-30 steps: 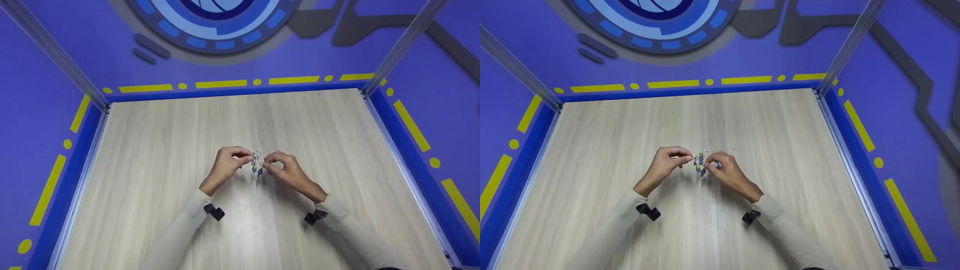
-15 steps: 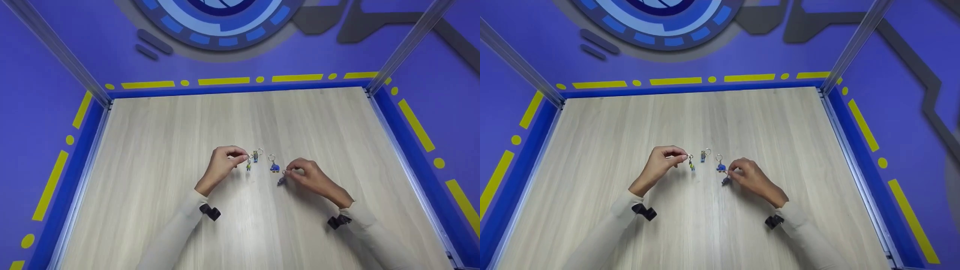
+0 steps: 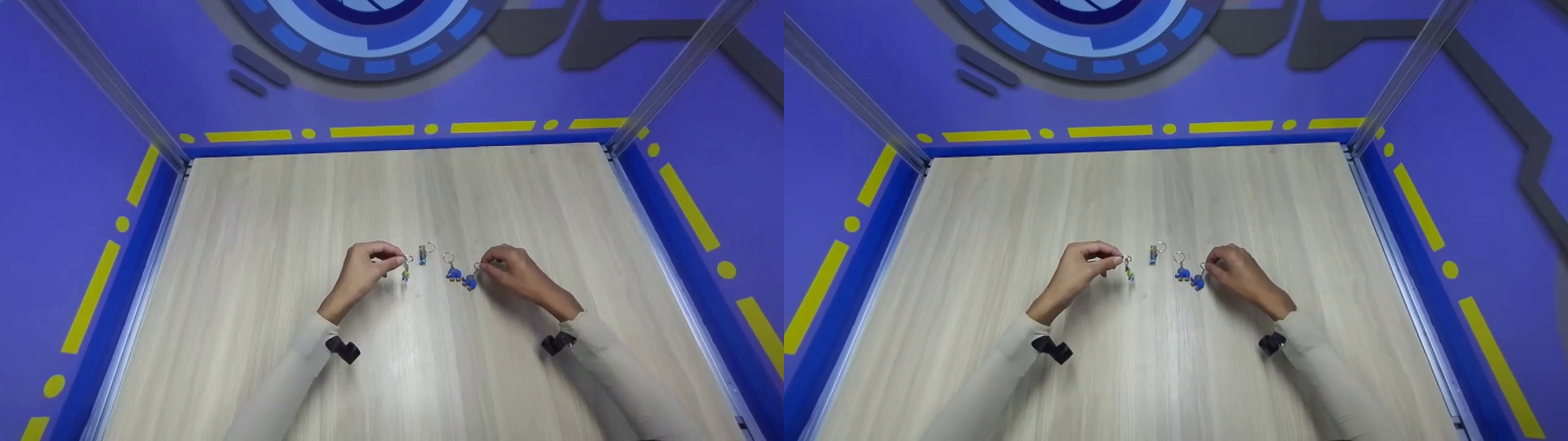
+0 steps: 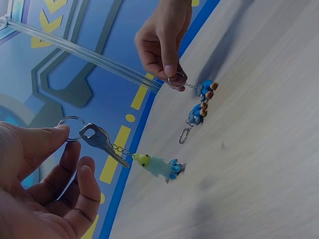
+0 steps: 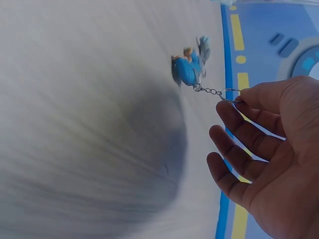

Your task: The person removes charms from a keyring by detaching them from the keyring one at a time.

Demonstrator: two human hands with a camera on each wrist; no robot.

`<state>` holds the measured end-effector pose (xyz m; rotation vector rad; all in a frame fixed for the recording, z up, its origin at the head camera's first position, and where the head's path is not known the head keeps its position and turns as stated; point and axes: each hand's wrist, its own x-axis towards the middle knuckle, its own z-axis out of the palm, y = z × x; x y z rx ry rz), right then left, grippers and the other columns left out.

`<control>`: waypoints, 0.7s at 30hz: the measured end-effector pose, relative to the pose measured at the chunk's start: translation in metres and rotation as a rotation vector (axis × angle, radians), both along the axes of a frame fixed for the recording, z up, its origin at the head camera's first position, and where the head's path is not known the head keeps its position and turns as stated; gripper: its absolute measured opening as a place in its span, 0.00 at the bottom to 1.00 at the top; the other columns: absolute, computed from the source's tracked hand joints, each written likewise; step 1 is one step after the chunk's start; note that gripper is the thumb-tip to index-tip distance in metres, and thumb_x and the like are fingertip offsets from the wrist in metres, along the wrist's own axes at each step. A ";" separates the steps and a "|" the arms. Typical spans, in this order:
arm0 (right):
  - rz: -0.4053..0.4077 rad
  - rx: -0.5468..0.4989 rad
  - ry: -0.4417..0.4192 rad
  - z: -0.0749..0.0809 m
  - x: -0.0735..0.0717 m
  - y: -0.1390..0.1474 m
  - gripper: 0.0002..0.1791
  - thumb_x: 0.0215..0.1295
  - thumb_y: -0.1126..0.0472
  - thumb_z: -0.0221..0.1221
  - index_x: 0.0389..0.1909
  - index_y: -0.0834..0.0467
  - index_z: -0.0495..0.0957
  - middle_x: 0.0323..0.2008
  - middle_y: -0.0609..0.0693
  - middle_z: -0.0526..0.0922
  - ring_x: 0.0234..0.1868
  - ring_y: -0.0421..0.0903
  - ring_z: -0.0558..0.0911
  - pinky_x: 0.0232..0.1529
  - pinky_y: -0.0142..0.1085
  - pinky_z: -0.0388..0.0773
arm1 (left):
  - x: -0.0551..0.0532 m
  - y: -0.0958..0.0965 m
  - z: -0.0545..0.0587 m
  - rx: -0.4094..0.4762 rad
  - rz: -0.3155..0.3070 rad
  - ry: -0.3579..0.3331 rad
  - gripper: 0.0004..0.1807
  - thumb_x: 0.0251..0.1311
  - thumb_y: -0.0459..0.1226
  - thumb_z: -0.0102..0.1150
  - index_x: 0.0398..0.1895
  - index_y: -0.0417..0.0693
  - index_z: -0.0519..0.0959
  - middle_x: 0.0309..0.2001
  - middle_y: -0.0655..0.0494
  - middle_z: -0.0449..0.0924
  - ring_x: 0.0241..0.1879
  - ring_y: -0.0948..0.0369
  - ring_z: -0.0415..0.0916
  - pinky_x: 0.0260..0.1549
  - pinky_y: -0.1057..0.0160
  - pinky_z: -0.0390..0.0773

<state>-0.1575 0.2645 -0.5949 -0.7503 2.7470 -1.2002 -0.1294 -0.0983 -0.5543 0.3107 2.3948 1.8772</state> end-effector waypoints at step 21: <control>-0.025 0.120 0.030 -0.022 -0.059 -0.011 0.03 0.71 0.68 0.70 0.39 0.63 0.91 0.37 0.55 0.90 0.43 0.56 0.83 0.50 0.53 0.78 | -0.002 0.005 0.001 0.009 -0.003 -0.009 0.02 0.70 0.32 0.73 0.40 0.45 0.93 0.39 0.55 0.91 0.39 0.59 0.82 0.33 0.67 0.81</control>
